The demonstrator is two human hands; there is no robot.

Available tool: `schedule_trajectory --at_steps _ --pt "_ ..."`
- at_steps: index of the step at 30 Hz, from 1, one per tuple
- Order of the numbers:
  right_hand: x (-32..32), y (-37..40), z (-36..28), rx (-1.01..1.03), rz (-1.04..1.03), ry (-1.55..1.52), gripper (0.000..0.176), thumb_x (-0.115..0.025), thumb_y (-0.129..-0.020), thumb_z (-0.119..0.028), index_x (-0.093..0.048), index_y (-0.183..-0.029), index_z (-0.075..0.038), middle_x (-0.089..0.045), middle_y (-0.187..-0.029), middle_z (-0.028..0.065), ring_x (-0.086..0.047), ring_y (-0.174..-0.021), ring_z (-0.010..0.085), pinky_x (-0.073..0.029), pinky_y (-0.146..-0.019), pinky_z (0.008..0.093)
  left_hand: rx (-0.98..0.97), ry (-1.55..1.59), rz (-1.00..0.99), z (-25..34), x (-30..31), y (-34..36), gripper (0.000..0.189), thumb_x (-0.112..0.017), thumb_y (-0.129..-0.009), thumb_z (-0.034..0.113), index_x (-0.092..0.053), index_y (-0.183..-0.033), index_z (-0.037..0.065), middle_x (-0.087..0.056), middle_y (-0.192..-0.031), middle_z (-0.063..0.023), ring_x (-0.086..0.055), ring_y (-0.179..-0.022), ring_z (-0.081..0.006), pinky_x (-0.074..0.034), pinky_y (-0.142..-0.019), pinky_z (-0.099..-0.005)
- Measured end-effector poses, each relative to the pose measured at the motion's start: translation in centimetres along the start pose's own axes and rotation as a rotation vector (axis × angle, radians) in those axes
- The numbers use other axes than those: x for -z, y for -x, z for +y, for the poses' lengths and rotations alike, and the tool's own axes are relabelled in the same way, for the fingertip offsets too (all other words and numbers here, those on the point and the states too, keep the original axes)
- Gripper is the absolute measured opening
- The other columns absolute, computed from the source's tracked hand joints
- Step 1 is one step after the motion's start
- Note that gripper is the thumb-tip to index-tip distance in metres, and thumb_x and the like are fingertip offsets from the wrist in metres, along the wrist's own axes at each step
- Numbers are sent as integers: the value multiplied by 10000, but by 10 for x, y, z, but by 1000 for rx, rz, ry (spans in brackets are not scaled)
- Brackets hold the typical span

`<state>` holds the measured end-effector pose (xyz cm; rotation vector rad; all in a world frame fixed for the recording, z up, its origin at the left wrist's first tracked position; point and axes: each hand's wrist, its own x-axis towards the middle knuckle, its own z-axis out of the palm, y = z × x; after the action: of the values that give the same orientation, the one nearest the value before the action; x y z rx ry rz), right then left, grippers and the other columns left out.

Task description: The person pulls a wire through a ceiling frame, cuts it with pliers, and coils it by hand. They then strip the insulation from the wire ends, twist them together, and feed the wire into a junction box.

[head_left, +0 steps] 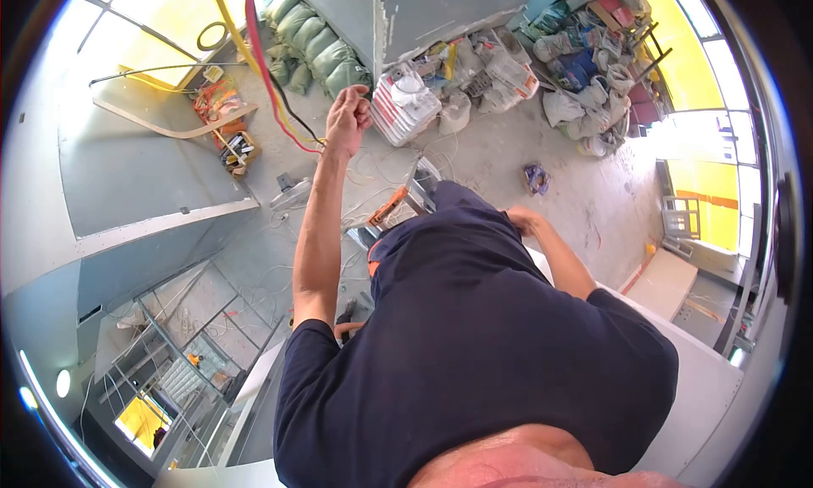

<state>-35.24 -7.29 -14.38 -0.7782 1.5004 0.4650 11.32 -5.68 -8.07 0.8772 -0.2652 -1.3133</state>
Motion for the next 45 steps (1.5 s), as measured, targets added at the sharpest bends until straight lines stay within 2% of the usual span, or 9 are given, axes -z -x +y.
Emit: schedule_trajectory --at_steps 9,14,18,25,28,31,37,39,45 --pt "3 13 28 273 -242 -130 426 -495 -1040 -337 -612 -1225 29 -677 -1125 105 -639 -985 203 -509 -868 392 26 -167 -121 9 -6 4 380 -506 -1049 254 -560 -1299 -27 -471 -742 29 -378 -607 -49 -293 -532 -207" --pt "-8 30 31 366 -287 -107 589 -337 -1060 -499 -608 -1246 -9 -674 -1108 72 -615 -973 176 -507 -809 367 -35 -216 -18 9 -18 -1 400 -495 -1052 291 -538 -1329 6 -506 -718 23 -361 -549 -43 -281 -496 -204" --pt "-6 -9 61 263 -217 -195 616 -286 -1065 -509 -561 -1303 -12 -629 -1219 73 -575 -1095 167 -479 -881 357 -50 -172 -63 12 -46 -9 355 -475 -1061 252 -514 -1335 31 -547 -721 -13 -391 -547 -55 -303 -484 -211" --pt "-15 11 82 287 -139 -337 651 -328 -1039 -555 -503 -1355 -13 -596 -1279 86 -557 -1169 192 -457 -950 374 -36 32 -197 10 -91 -33 345 -486 -1032 84 -471 -1353 -44 -603 -915 -104 -496 -728 -133 -415 -630 -268" --pt "-1 59 93 275 -129 -332 552 -418 -1030 -497 -523 -1330 -46 -624 -1152 62 -600 -981 151 -488 -830 334 -76 40 -166 10 -103 -42 339 -527 -992 23 -477 -1307 -93 -633 -955 -136 -507 -683 -127 -427 -631 -258" --pt "22 127 94 178 -174 -461 331 -539 -1000 -386 -582 -1139 -88 -550 -865 -27 -442 -659 39 -402 -611 219 -66 82 -169 13 -107 -56 230 -532 -1000 43 -547 -1216 -33 -658 -871 -137 -480 -611 -73 -392 -530 -224" --pt "31 206 67 322 -83 -384 280 -567 -973 -361 -563 -1022 -86 -472 -804 -46 -373 -642 45 -348 -593 213 -122 -80 -53 30 -100 -94 256 -578 -981 116 -650 -1191 -12 -641 -855 -36 -490 -669 -53 -357 -538 -202" --pt "29 212 66 361 -101 -354 261 -569 -969 -347 -562 -990 -87 -470 -798 -47 -367 -638 45 -346 -594 214 -181 7 -156 42 -100 -107 130 -597 -979 177 -641 -1041 72 -505 -649 30 -416 -480 -49 -298 -408 -207" --pt "44 234 77 230 -22 -285 249 -575 -960 -326 -577 -967 -77 -494 -817 -36 -374 -640 47 -346 -582 221 -73 -75 -201 59 -127 -91 232 -581 -992 166 -651 -1186 59 -489 -645 51 -351 -452 -39 -273 -400 -204"
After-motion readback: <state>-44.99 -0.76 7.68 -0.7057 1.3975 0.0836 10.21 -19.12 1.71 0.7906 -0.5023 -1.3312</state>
